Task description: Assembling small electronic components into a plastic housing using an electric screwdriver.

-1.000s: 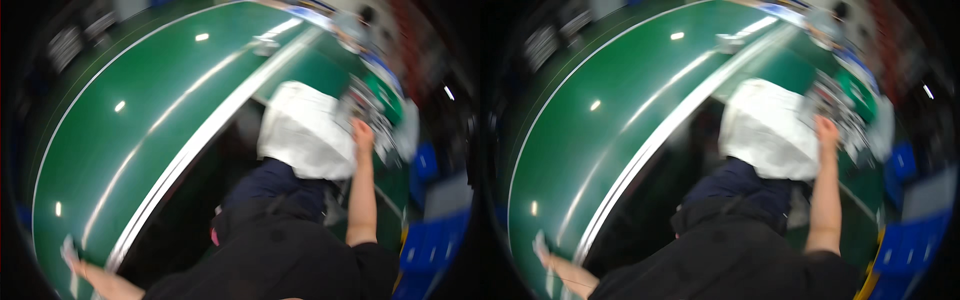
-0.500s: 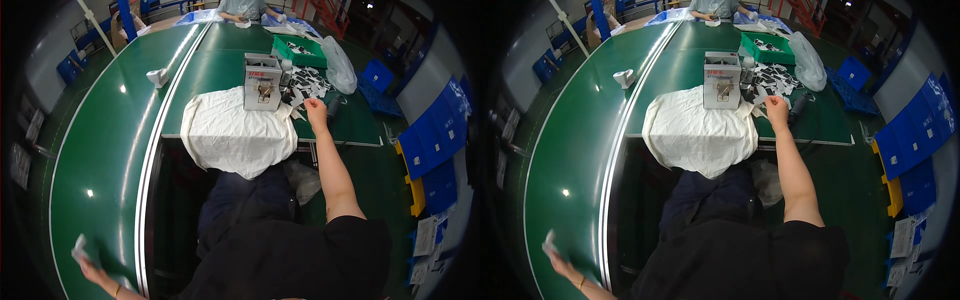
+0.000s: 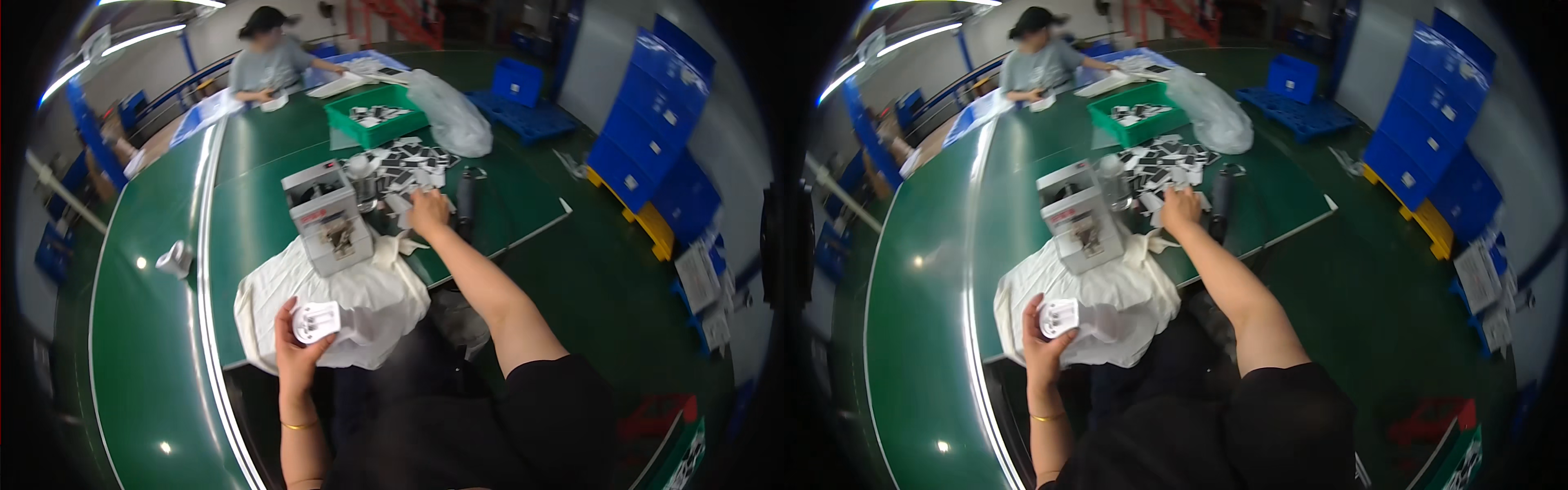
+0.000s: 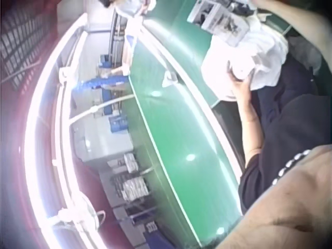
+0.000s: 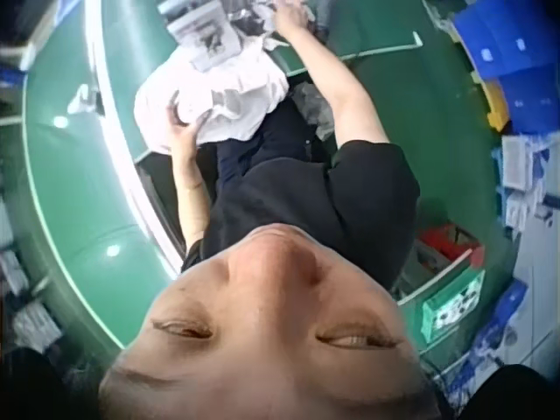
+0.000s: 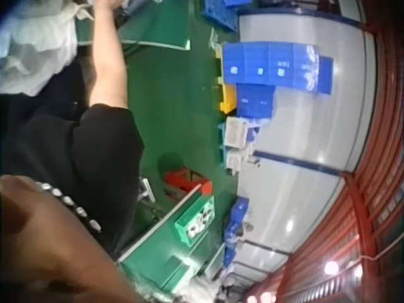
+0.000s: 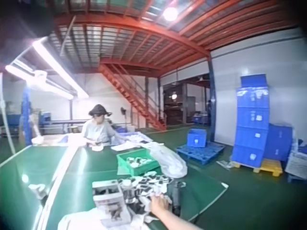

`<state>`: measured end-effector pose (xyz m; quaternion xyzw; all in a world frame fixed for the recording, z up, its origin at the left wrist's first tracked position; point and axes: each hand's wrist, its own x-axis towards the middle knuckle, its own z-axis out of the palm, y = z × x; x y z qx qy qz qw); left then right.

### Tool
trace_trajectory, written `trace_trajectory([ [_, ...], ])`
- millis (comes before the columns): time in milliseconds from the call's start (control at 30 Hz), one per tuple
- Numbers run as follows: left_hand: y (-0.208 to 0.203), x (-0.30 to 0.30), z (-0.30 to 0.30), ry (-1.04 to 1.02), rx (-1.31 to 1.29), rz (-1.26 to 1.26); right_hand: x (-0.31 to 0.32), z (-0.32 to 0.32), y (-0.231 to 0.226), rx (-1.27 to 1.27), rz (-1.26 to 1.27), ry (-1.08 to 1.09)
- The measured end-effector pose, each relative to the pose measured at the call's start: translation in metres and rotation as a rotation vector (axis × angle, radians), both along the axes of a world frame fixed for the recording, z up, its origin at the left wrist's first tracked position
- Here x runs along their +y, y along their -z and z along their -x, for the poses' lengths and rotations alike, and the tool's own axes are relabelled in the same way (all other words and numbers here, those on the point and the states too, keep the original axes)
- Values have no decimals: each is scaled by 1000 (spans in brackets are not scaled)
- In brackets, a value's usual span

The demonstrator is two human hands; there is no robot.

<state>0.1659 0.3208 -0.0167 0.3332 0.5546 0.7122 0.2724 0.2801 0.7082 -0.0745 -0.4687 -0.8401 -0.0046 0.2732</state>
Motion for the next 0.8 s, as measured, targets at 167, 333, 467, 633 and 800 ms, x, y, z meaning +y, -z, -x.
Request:
trace_trajectory([
  [167, 9, 41, -14, 200, -151, 15, -6, -24, -4, 314, -23, -40],
  [333, 12, 47, -2, 246, -3, 19, -107, -35, -66, 1075, 837, -531],
  [467, 9, 61, -6, 399, -124, -73, -183, -30, -66, 1265, 1204, -728],
  [633, 26, 62, -9, 160, -31, -54, -206, -14, -49, 1490, 1189, -625],
  [800, 2, 56, -19, 80, 704, 54, -228, 0, -54, 1432, 1131, -537],
])
